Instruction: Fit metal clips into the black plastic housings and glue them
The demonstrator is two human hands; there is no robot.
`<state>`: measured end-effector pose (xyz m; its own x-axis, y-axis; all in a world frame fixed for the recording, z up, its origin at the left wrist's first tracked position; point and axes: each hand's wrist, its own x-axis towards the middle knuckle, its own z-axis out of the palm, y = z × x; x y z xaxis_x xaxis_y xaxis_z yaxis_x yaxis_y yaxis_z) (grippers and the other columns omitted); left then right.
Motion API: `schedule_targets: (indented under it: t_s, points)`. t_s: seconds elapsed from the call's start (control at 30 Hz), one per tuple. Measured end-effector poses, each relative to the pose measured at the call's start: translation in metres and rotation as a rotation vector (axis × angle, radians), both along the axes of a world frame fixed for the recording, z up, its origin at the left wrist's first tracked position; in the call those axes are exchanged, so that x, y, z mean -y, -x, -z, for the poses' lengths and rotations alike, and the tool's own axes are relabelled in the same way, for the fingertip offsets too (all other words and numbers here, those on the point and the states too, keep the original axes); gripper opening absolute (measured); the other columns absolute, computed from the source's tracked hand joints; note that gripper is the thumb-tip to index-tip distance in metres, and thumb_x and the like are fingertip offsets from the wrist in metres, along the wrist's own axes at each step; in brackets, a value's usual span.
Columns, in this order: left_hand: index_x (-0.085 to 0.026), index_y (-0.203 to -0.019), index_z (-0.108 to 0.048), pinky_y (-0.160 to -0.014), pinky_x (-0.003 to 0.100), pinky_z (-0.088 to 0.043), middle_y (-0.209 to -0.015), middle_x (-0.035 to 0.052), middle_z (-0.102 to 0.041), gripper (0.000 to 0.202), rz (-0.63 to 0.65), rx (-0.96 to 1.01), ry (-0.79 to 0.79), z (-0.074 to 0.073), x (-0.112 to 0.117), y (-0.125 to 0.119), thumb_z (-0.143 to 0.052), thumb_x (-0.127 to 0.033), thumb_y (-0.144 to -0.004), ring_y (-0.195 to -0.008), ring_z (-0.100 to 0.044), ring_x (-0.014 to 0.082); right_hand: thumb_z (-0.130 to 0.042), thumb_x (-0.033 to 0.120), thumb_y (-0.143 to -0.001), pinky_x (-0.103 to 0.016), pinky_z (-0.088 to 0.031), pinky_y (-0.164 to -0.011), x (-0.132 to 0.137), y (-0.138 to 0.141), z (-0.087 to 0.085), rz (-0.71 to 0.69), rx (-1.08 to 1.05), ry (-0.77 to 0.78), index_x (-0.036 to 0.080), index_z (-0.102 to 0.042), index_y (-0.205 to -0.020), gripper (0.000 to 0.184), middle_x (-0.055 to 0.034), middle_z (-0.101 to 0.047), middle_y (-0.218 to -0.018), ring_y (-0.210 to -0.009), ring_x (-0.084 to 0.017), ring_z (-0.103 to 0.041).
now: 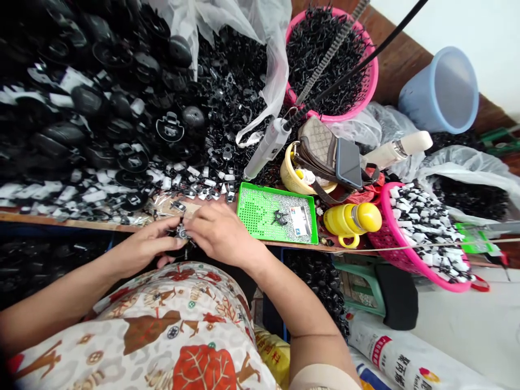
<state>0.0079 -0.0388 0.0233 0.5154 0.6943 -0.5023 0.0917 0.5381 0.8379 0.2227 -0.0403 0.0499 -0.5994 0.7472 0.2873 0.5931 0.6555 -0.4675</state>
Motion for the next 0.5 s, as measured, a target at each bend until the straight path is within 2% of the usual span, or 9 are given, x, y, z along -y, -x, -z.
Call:
schedule_targets:
  t_s: [0.07, 0.13, 0.2, 0.23, 0.3, 0.37, 0.4, 0.43, 0.5]
  points:
    - [-0.021, -0.11, -0.072, -0.037, 0.018, -0.035, -0.078, 0.0015, -0.066, 0.042, 0.022, 0.056, 0.185, -0.001, -0.001, 0.004, -0.077, -0.03, -0.069, -0.047, -0.055, 0.0107, -0.052, 0.025, -0.103, -0.035, -0.05, -0.087, 0.002, -0.001, -0.011, -0.104, 0.158, 0.0, 0.019, -0.071, -0.104, 0.02, -0.0064, -0.072, -0.097, -0.093, -0.02, -0.063]
    - [-0.021, -0.106, -0.072, -0.036, 0.017, -0.031, -0.083, 0.0026, -0.068, 0.043, 0.041, 0.079, 0.301, -0.002, -0.001, 0.007, -0.078, -0.027, -0.064, -0.045, -0.054, 0.009, -0.053, 0.024, -0.102, -0.035, -0.049, -0.084, 0.006, -0.001, -0.018, -0.159, 0.267, 0.006, 0.018, -0.069, -0.1, 0.018, -0.0074, -0.071, -0.097, -0.09, -0.02, -0.062]
    - [-0.021, -0.103, -0.072, -0.036, 0.017, -0.027, -0.076, 0.0004, -0.065, 0.039, 0.07, 0.071, 0.34, -0.002, 0.0, 0.009, -0.077, -0.027, -0.065, -0.042, -0.046, 0.0066, -0.054, 0.022, -0.1, -0.034, -0.048, -0.08, 0.01, 0.0, -0.022, -0.197, 0.326, 0.004, 0.017, -0.067, -0.096, 0.014, -0.0076, -0.07, -0.095, -0.086, -0.02, -0.061]
    - [-0.021, -0.101, -0.073, -0.037, 0.017, -0.028, -0.071, -0.0008, -0.062, 0.036, 0.088, 0.058, 0.311, -0.002, 0.001, 0.008, -0.076, -0.027, -0.066, -0.042, -0.044, 0.0068, -0.055, 0.02, -0.099, -0.033, -0.048, -0.077, 0.011, 0.001, -0.022, -0.206, 0.338, 0.002, 0.018, -0.066, -0.094, 0.013, -0.0076, -0.069, -0.093, -0.084, -0.019, -0.06]
    - [-0.022, -0.099, -0.073, -0.041, 0.02, -0.037, -0.067, -0.0011, -0.06, 0.032, 0.078, 0.006, 0.107, -0.003, 0.003, 0.005, -0.077, -0.027, -0.068, -0.048, -0.049, 0.0112, -0.056, 0.018, -0.096, -0.033, -0.047, -0.072, 0.013, 0.006, -0.018, -0.16, 0.312, 0.031, 0.017, -0.064, -0.09, 0.011, -0.0079, -0.068, -0.089, -0.08, -0.019, -0.058]
    - [-0.024, -0.104, -0.074, -0.058, 0.028, -0.053, -0.08, 0.0026, -0.067, 0.038, -0.013, -0.111, -0.258, -0.003, 0.004, 0.001, -0.081, -0.024, -0.066, -0.069, -0.064, 0.0208, -0.056, 0.018, -0.092, -0.031, -0.045, -0.067, 0.013, 0.017, -0.009, 0.028, 0.161, 0.159, 0.018, -0.061, -0.084, 0.008, -0.0064, -0.065, -0.084, -0.074, -0.017, -0.056]
    - [-0.026, -0.107, -0.074, -0.073, 0.034, -0.058, -0.092, 0.0053, -0.071, 0.043, -0.084, -0.186, -0.458, -0.003, 0.004, -0.001, -0.082, -0.021, -0.065, -0.085, -0.068, 0.0265, -0.056, 0.019, -0.09, -0.029, -0.045, -0.064, 0.013, 0.023, -0.004, 0.153, 0.015, 0.281, 0.018, -0.058, -0.082, 0.009, -0.004, -0.062, -0.079, -0.07, -0.015, -0.054]
    - [-0.027, -0.11, -0.073, -0.088, 0.039, -0.057, -0.105, 0.0077, -0.072, 0.046, -0.153, -0.261, -0.639, -0.003, 0.003, -0.003, -0.082, -0.019, -0.065, -0.102, -0.067, 0.0313, -0.055, 0.022, -0.09, -0.027, -0.043, -0.06, 0.012, 0.031, 0.002, 0.27, -0.175, 0.443, 0.019, -0.054, -0.08, 0.011, -0.0009, -0.059, -0.073, -0.064, -0.013, -0.051]
    - [-0.029, -0.111, -0.074, -0.109, 0.047, -0.046, -0.127, 0.0093, -0.069, 0.046, -0.24, -0.36, -0.902, -0.002, 0.0, -0.005, -0.081, -0.016, -0.068, -0.123, -0.061, 0.0354, -0.052, 0.031, -0.092, -0.023, -0.039, -0.051, 0.012, 0.043, 0.009, 0.404, -0.613, 0.834, 0.022, -0.048, -0.078, 0.017, 0.0046, -0.051, -0.067, -0.053, -0.009, -0.044]
